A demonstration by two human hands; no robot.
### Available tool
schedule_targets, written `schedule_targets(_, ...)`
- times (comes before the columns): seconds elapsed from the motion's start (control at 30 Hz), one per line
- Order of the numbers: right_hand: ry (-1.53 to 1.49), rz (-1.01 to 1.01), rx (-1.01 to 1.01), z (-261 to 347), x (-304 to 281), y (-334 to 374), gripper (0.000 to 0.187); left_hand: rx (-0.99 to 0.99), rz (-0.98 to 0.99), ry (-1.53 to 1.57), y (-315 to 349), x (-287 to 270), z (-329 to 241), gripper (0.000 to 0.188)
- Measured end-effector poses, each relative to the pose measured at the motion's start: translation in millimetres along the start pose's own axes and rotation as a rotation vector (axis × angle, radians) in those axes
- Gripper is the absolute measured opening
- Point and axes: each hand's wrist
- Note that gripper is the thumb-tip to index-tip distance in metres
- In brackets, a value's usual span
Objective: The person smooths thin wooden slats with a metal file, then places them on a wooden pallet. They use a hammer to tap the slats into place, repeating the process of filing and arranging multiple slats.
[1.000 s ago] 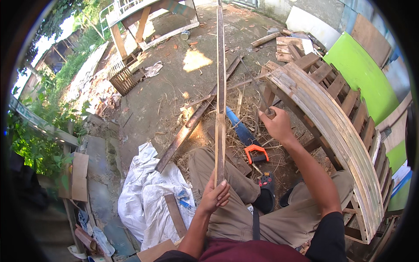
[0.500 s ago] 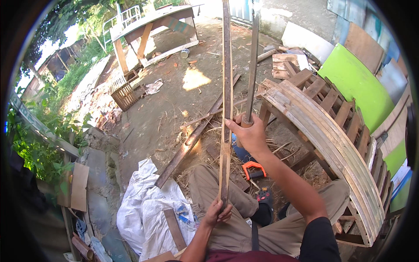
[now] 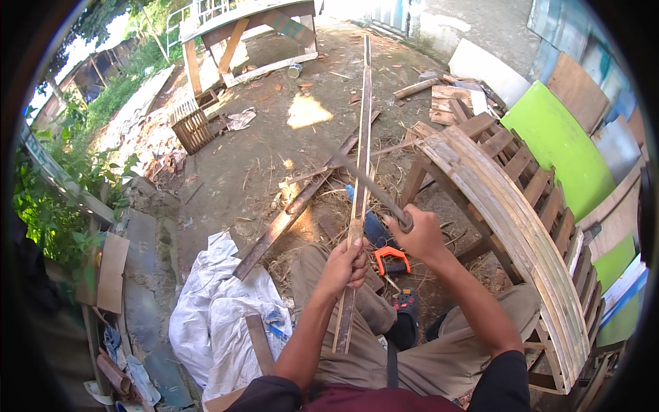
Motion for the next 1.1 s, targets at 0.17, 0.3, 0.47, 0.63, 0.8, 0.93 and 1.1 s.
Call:
schedule_targets(0.17, 0.242, 0.303, -0.210, -12, 7, 26, 0.032, -0.014, -0.087, -0.152, 4, -8, 15, 0.024)
schedule_targets(0.3, 0.227, 0.312, -0.282, -20, -2, 18, 0.032, 0.026, -0.055, -0.237, 31, -6, 23, 0.022)
schedule_targets(0.47, 0.244, 0.325, -0.333, 6, 8, 20, 0.031, 0.050, -0.069, -0.157, 41, -1, 28, 0.020)
schedule_targets(0.63, 0.279, 0.274, -0.367, -5, -11, -2, 0.029, 0.086, -0.122, -0.202, 49, 3, 18, 0.018)
schedule_targets(0.8, 0.298, 0.260, -0.396, -2, -31, -19, 0.031, 0.107, -0.045, -0.174, 53, 8, 21, 0.018)
schedule_targets(0.93, 0.384, 0.369, -0.281, 24, -26, -6, 0.031, 0.076, -0.027, -0.137, 52, 10, 15, 0.017)
schedule_targets(1.1, 0.356, 0.269, -0.378, -16, -41, -26, 0.028, 0.069, 0.012, -0.136, 52, 20, 16, 0.017)
Point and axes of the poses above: each hand's wrist, its own y-axis away from the middle knuckle, its own x-axis out of the palm, z = x × y, and after that the axes turned 15 degrees about -x, right-handed
